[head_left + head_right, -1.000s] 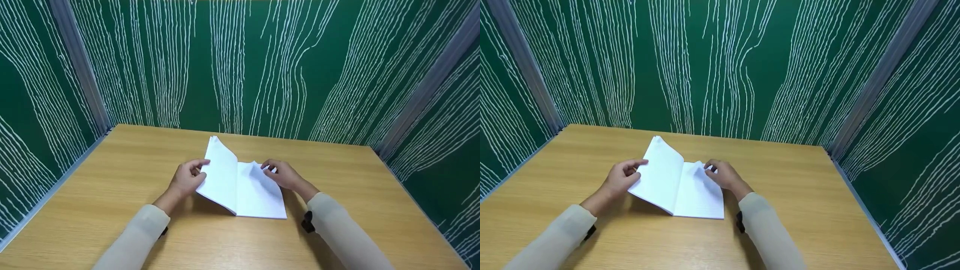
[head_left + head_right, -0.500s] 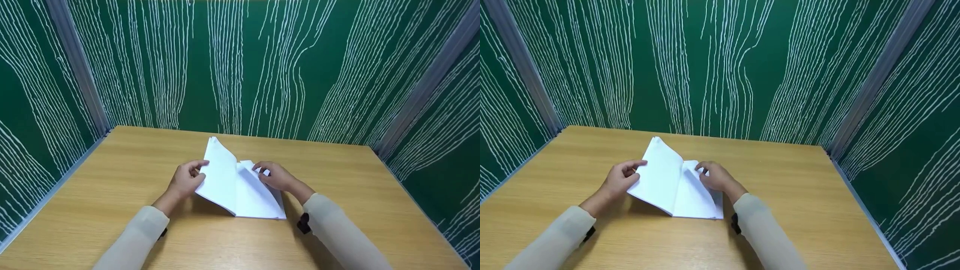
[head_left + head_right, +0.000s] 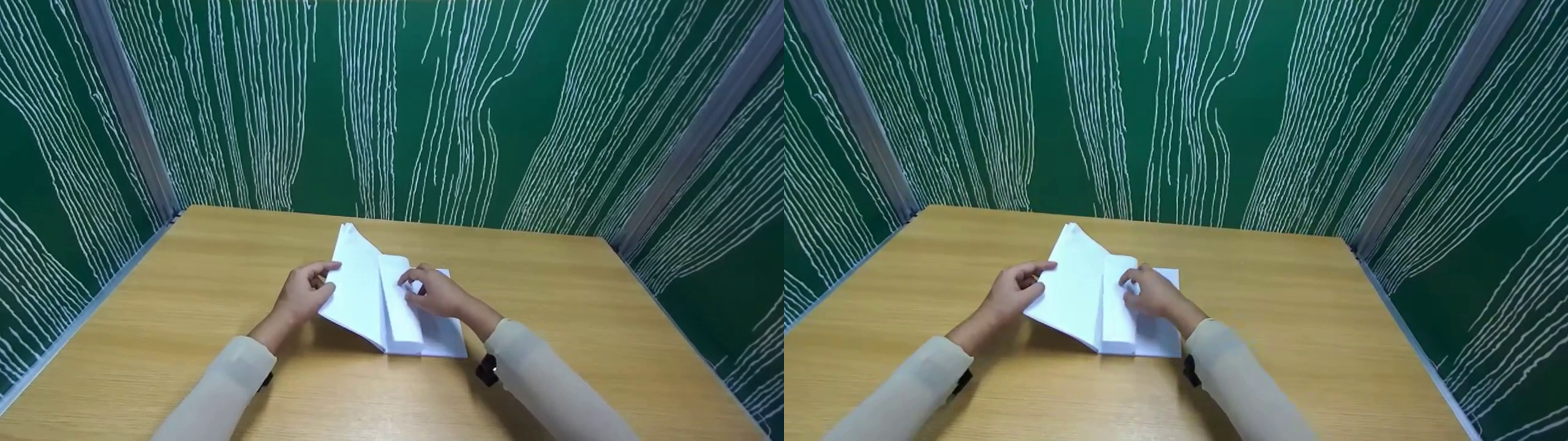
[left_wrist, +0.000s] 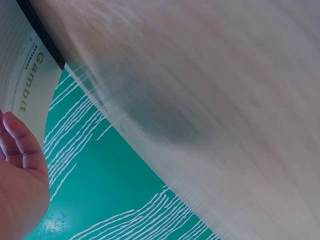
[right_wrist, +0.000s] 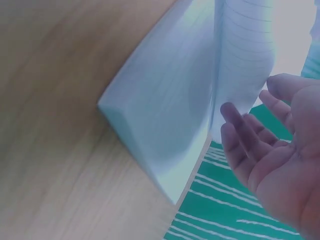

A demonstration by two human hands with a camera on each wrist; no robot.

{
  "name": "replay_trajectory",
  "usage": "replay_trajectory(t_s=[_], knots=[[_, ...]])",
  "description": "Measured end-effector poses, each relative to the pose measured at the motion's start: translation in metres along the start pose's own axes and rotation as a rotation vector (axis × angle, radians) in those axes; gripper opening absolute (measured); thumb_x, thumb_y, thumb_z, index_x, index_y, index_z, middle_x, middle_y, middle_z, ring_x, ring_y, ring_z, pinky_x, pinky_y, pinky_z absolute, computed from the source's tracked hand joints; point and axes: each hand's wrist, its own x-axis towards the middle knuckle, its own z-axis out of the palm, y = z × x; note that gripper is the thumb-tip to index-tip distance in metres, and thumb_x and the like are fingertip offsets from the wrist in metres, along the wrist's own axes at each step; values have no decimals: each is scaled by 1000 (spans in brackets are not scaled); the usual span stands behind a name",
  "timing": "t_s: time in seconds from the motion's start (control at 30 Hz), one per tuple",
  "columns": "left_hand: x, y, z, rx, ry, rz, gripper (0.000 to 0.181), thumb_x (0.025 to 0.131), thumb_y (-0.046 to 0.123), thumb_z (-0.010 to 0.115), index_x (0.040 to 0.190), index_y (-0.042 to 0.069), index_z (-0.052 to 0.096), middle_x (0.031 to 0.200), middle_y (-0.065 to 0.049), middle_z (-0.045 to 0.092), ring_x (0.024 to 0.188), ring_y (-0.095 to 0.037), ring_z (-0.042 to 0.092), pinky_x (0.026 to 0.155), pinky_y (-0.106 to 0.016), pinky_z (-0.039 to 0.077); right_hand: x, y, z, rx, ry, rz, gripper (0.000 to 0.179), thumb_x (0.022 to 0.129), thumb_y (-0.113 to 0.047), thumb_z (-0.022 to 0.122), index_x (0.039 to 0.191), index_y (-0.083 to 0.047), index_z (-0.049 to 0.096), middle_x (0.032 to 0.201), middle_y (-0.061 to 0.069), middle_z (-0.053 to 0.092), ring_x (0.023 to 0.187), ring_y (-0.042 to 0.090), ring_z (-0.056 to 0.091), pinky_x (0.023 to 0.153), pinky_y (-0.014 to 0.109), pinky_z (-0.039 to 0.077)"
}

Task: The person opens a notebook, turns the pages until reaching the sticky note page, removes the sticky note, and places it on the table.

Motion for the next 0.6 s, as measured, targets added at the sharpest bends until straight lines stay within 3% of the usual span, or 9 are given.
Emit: replay_trajectory(t_s=[0.37, 0.6], knots=[[0, 0, 0, 5, -6, -12, 32, 79, 17, 56, 110, 26, 59, 94, 1, 54, 73, -17, 48, 58, -23, 43, -3, -18, 5, -6, -62, -37, 30, 80, -27, 57, 109, -22, 54, 112, 1, 47, 93, 16, 59, 80, 33, 47], [-10, 22, -6, -30, -38, 7, 34, 79, 15, 59, 113, 14, 59, 96, -4, 55, 74, -20, 48, 58, -21, 41, -5, -31, 12, -17, -90, -59, 34, 80, -30, 58, 113, -30, 51, 115, -3, 47, 101, 17, 55, 82, 32, 46]])
